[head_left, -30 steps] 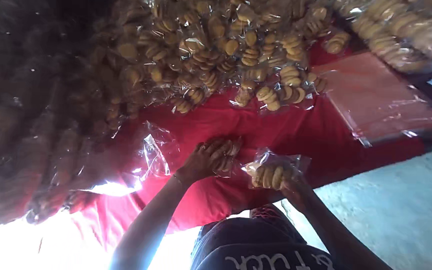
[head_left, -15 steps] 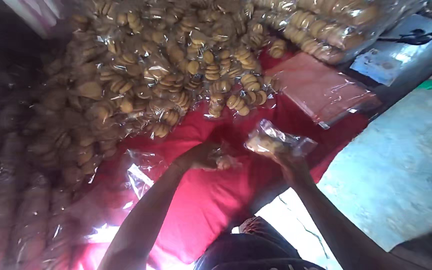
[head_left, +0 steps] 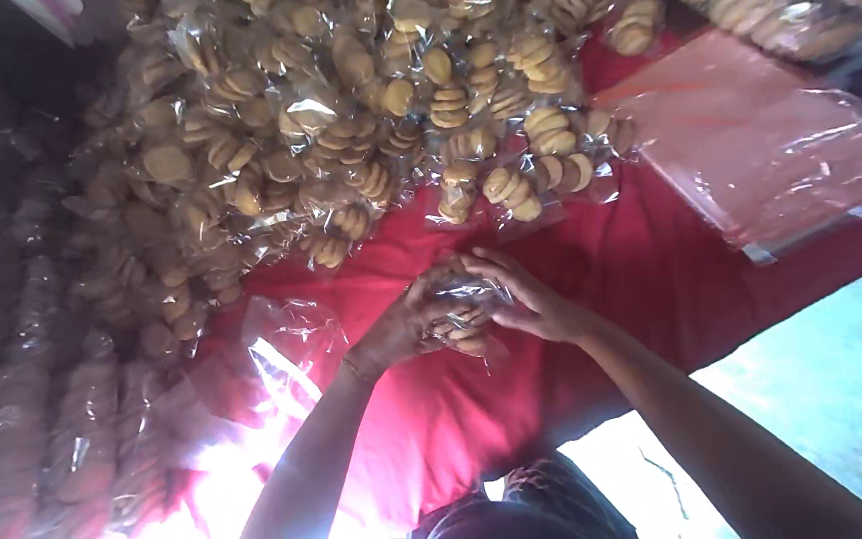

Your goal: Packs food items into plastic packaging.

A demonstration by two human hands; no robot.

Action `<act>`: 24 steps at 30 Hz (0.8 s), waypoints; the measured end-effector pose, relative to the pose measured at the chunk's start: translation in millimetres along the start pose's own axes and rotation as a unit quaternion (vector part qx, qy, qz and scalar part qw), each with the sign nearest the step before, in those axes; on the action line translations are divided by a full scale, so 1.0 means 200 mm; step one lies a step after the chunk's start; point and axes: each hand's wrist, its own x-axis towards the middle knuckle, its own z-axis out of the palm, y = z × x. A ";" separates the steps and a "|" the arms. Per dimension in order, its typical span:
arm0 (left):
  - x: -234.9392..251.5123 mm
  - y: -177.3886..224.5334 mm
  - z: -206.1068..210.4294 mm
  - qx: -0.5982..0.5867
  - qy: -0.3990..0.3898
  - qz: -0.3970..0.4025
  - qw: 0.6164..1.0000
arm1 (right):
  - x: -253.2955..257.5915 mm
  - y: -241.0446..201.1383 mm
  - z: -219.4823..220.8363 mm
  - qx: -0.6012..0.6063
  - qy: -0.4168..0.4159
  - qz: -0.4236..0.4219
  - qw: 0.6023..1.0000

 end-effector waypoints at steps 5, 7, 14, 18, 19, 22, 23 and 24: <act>0.01 -0.01 0.00 -0.108 -0.021 -0.046 0.993 | -0.08 -0.04 0.14 -0.149 0.039 -0.003 0.988; -0.01 0.00 0.03 -0.133 -0.009 -0.041 0.990 | -0.06 -0.01 0.22 -0.210 0.081 -0.032 0.974; -0.39 0.44 0.33 -0.215 0.136 -0.027 0.967 | -0.40 -0.43 0.37 0.037 0.073 0.054 0.995; -0.57 0.55 0.56 -0.222 0.205 -0.065 0.951 | -0.58 -0.40 0.49 0.171 0.012 0.092 0.981; -0.60 0.53 0.57 -0.206 0.220 -0.070 0.951 | -0.57 -0.36 0.50 0.169 -0.006 0.065 0.983; -0.66 0.53 0.52 -0.208 0.222 -0.106 0.947 | -0.53 -0.35 0.45 0.218 -0.049 0.068 0.972; -0.69 0.54 0.50 -0.214 0.235 -0.138 0.938 | -0.52 -0.35 0.42 0.234 -0.054 0.081 0.967; -0.73 0.54 0.50 -0.209 0.247 -0.178 0.929 | -0.51 -0.36 0.41 0.245 -0.054 0.087 0.964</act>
